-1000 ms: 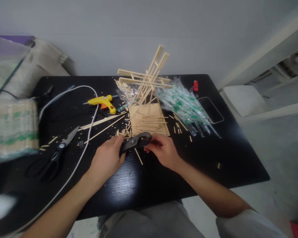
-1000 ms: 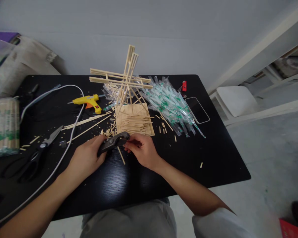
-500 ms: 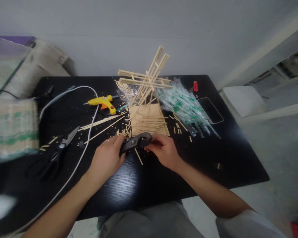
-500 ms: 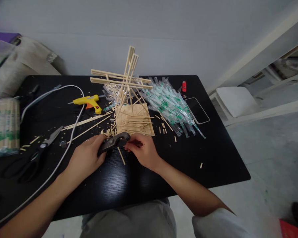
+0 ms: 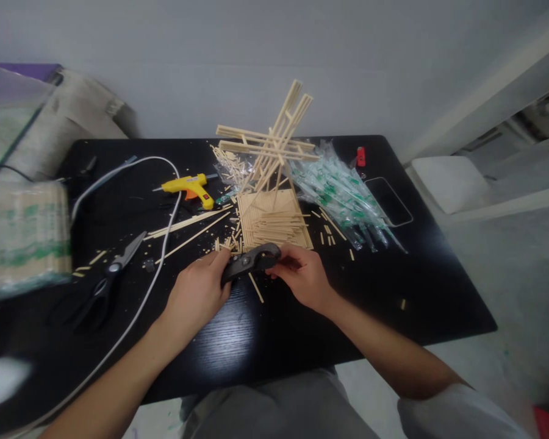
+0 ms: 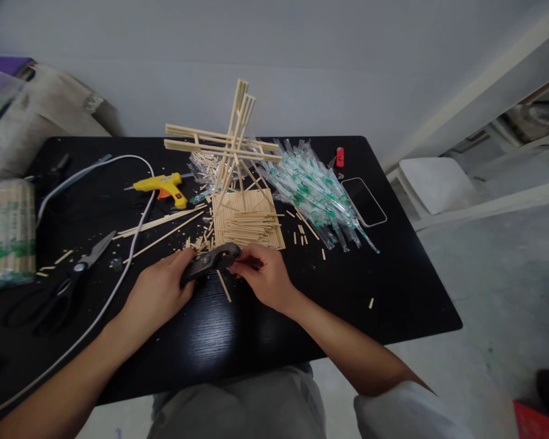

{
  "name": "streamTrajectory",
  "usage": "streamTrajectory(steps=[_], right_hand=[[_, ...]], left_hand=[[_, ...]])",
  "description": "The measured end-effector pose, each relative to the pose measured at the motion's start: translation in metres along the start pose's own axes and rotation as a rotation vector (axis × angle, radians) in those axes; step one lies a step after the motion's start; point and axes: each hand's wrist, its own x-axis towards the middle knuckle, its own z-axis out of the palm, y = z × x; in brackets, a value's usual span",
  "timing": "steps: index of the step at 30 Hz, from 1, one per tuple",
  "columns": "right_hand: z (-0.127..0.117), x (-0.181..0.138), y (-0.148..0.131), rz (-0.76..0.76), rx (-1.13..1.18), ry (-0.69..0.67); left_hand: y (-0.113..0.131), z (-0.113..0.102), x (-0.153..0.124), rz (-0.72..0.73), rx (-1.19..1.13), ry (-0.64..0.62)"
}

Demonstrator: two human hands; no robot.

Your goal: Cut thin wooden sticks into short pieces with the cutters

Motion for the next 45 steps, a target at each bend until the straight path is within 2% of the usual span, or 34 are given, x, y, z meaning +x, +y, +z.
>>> streamTrajectory(steps=[20,33,45], right_hand=[[-0.0009,-0.0001,0.0001,-0.021,-0.086,0.026],[-0.0003,0.0013,-0.0016,-0.010,-0.069,-0.049],[0.0008,0.0006,0.0012,0.006,-0.037,-0.033]], left_hand=[[0.0017,-0.0003,0.0009,-0.004,0.022,-0.017],[-0.0020,0.0057,-0.0015,0.039,-0.003,0.044],[0.0014,0.0003,-0.0013,0.004,0.030,-0.021]])
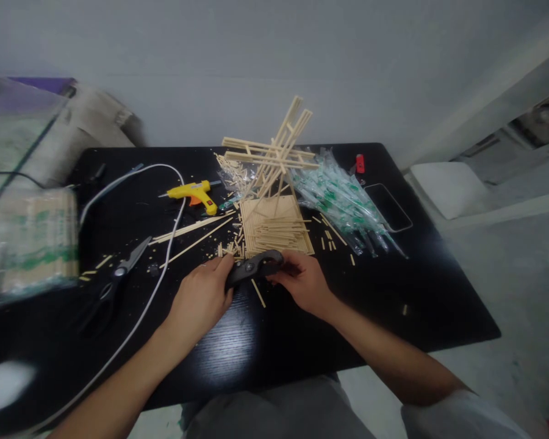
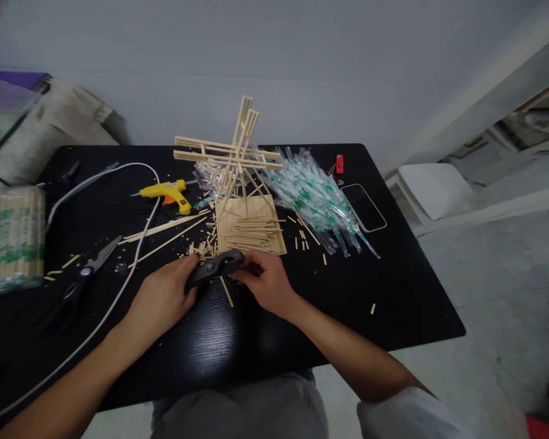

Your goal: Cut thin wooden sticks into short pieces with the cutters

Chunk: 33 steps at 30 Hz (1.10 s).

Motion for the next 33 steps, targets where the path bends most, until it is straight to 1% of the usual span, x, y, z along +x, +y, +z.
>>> streamTrajectory(steps=[5,13,22,29,33], right_hand=[[0.0000,-0.0005,-0.0019,-0.004,-0.045,0.006],[-0.0013,-0.0003,0.0008,-0.052,-0.127,0.056],[-0.0011,0.0001,-0.0004,-0.049,-0.108,0.071],[-0.0008,-0.0008,0.0017,-0.042,-0.091,0.073],[-0.0011,-0.0001,0.0002,-0.041,-0.104,0.068]], left_hand=[[0.0009,-0.0012,-0.0001,-0.015,0.018,-0.010],[0.0004,0.0011,-0.0006,0.005,-0.001,0.026],[-0.0012,0.0021,-0.0010,0.022,-0.005,0.034],[0.0012,-0.0004,-0.0020,0.007,0.003,-0.023],[0.0012,-0.0015,-0.0015,0.002,0.016,-0.021]])
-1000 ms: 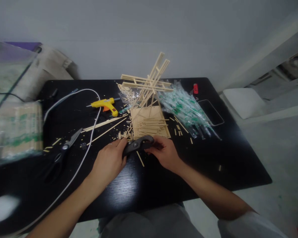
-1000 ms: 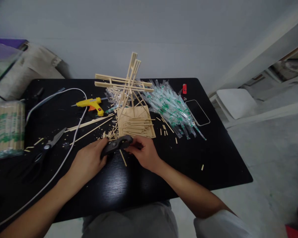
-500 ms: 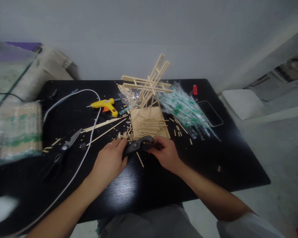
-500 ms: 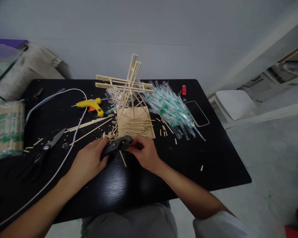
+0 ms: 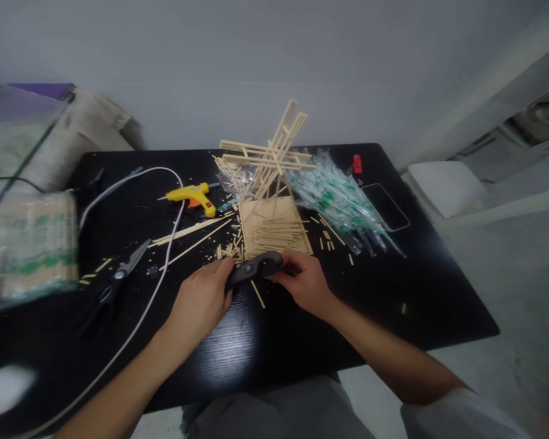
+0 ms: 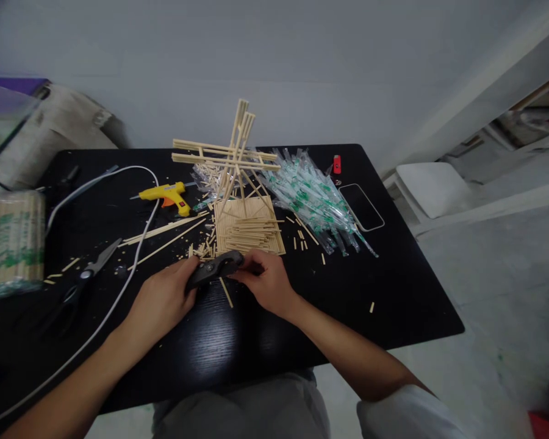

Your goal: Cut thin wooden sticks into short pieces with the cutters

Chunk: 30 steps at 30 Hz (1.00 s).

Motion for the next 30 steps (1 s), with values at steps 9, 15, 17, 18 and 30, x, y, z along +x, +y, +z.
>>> streamTrajectory(steps=[9,15,17,18,30], right_hand=[[-0.0007,0.0017,-0.0009,-0.047,-0.052,0.048],[-0.0014,0.0016,-0.0013,-0.074,-0.095,0.060],[-0.0014,0.0015,-0.0022,-0.084,-0.103,0.062],[-0.0014,0.0013,-0.0027,-0.085,-0.103,0.061],[0.0008,0.0000,-0.0010,-0.068,-0.017,0.051]], left_hand=[[-0.0023,0.0046,0.0015,0.010,-0.035,0.063],[-0.0024,0.0035,0.0010,0.029,-0.073,0.049],[-0.0021,0.0022,0.0013,0.031,-0.083,0.040],[-0.0018,0.0016,0.0014,0.030,-0.085,0.035],[-0.0008,0.0032,0.0000,0.005,-0.067,0.011]])
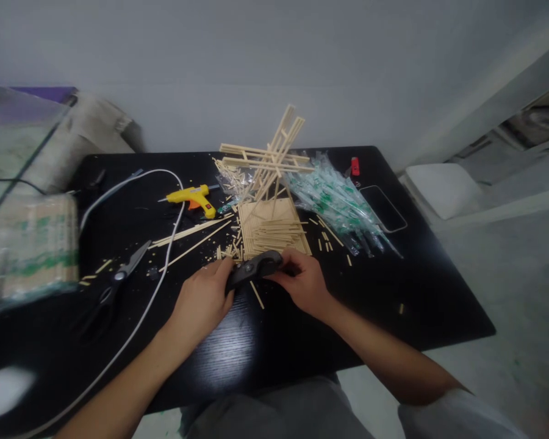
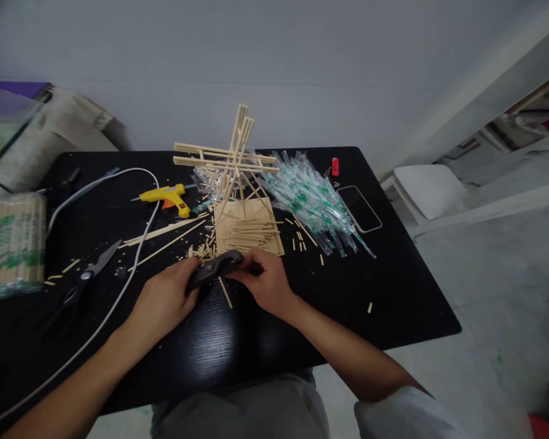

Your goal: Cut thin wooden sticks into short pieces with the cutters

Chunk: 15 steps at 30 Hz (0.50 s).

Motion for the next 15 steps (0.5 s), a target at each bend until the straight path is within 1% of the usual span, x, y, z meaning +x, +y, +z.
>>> streamTrajectory(steps=[4,6,12,15], right_hand=[[-0.0001,0.0012,0.0003,0.019,-0.009,0.000],[-0.0004,0.0015,-0.0003,0.030,-0.010,-0.007],[-0.0007,0.0022,-0.0019,0.034,0.013,-0.021],[-0.0003,0.0022,0.0003,0.032,0.001,-0.012]], left_hand=[[-0.0022,0.0024,0.0010,0.038,-0.021,0.080],[-0.0026,0.0026,0.0011,0.052,-0.034,0.099],[-0.0009,0.0001,0.0013,0.053,-0.017,0.094],[-0.0004,-0.0017,0.0012,0.025,0.016,0.047]])
